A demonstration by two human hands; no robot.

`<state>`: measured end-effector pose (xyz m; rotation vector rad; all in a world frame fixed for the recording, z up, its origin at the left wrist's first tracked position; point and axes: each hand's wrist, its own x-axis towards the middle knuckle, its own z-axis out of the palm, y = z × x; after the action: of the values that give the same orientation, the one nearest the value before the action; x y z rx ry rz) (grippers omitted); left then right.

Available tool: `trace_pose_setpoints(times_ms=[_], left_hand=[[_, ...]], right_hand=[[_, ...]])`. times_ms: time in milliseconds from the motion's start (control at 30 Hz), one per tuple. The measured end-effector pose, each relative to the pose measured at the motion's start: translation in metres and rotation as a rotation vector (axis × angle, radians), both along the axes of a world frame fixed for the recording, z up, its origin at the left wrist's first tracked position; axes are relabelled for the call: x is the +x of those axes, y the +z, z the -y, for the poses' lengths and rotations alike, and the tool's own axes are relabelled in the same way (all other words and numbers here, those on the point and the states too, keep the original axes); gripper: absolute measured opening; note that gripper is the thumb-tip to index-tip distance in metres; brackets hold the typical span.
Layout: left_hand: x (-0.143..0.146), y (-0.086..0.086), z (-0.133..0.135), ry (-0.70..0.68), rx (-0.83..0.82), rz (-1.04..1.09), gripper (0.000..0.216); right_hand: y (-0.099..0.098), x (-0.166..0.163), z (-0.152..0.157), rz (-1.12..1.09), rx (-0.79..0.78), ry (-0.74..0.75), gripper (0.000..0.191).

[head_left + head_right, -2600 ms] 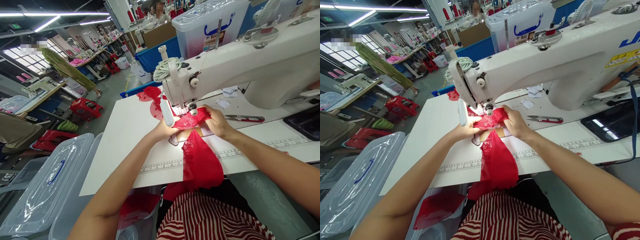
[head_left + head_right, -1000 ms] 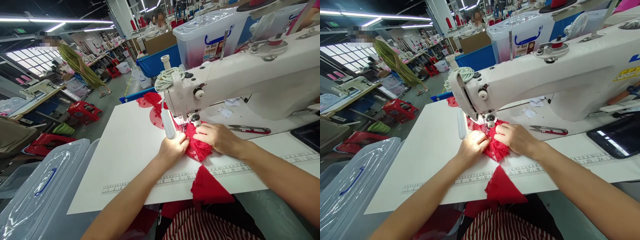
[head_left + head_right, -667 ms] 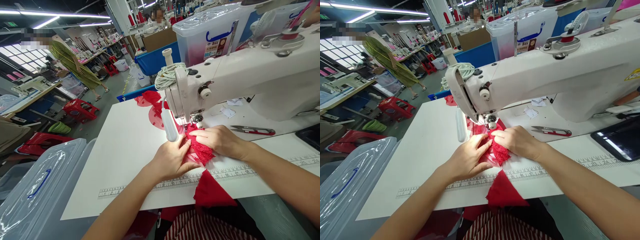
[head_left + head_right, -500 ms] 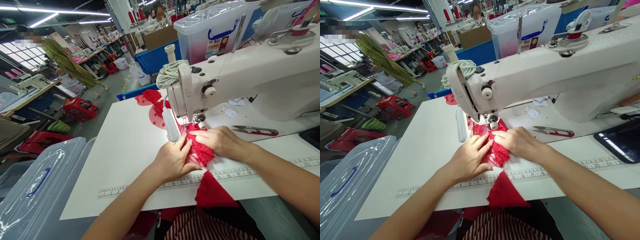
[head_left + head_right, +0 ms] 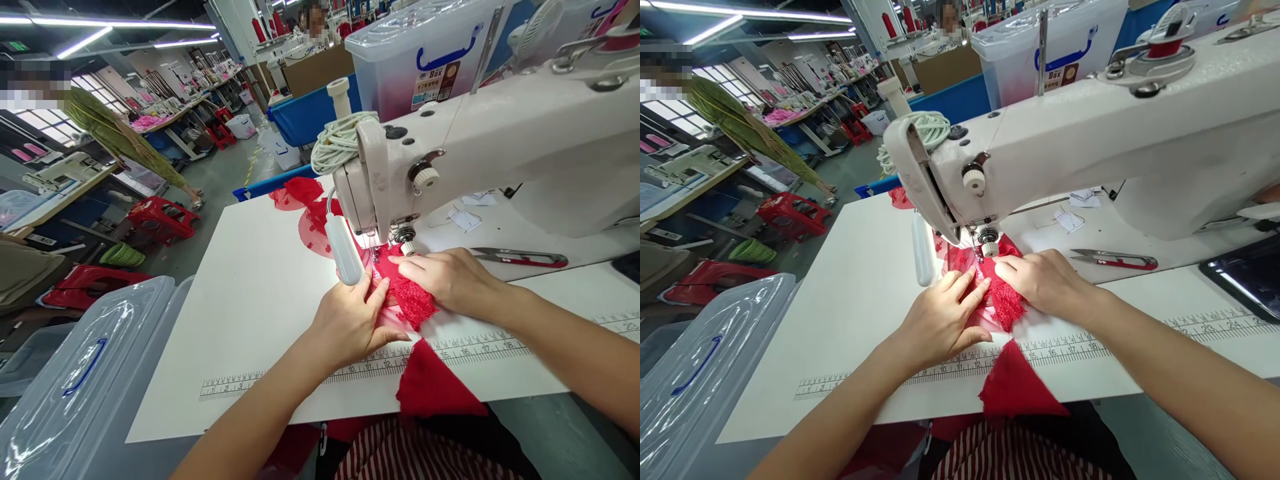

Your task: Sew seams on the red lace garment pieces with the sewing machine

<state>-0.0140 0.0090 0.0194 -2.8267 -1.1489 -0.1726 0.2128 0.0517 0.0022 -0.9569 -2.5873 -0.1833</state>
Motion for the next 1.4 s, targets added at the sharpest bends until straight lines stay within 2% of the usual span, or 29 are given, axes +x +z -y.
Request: trace_pose_setpoints(times_ms=[133,400,767,900,1067,1267,1400], left_hand=[[-0.001,0.0,-0.001,-0.014,0.029,0.0,0.088],[-0.005,-0.002,-0.004,-0.017,0.08,-0.013,0.083],[-0.003,-0.001,-0.008,0.045,0.072,-0.027,0.083],[-0.002,0.0,-0.007,0.018,0.088,-0.012,0.089],[0.002,0.001,-0.009,-0.08,0.023,0.04,0.092],[0.005,-0.001,-0.01,-0.033,0.013,0.026,0.085],[0.004,-0.003,-0.008,-0.062,0.047,0.014,0.081]], right_hand=[[0.0,0.0,0.001,-0.042,-0.022,0.003,0.026],[0.003,0.0,0.0,0.029,-0.017,-0.011,0.023],[0.009,0.0,-0.002,0.025,-0.119,-0.051,0.022],[0.007,0.002,-0.004,-0.071,-0.183,0.005,0.022],[0.001,0.005,-0.006,-0.147,-0.168,0.154,0.027],[0.0,0.004,-0.007,-0.185,-0.153,0.169,0.019],[-0.001,0.004,-0.007,-0.168,-0.141,0.167,0.02]])
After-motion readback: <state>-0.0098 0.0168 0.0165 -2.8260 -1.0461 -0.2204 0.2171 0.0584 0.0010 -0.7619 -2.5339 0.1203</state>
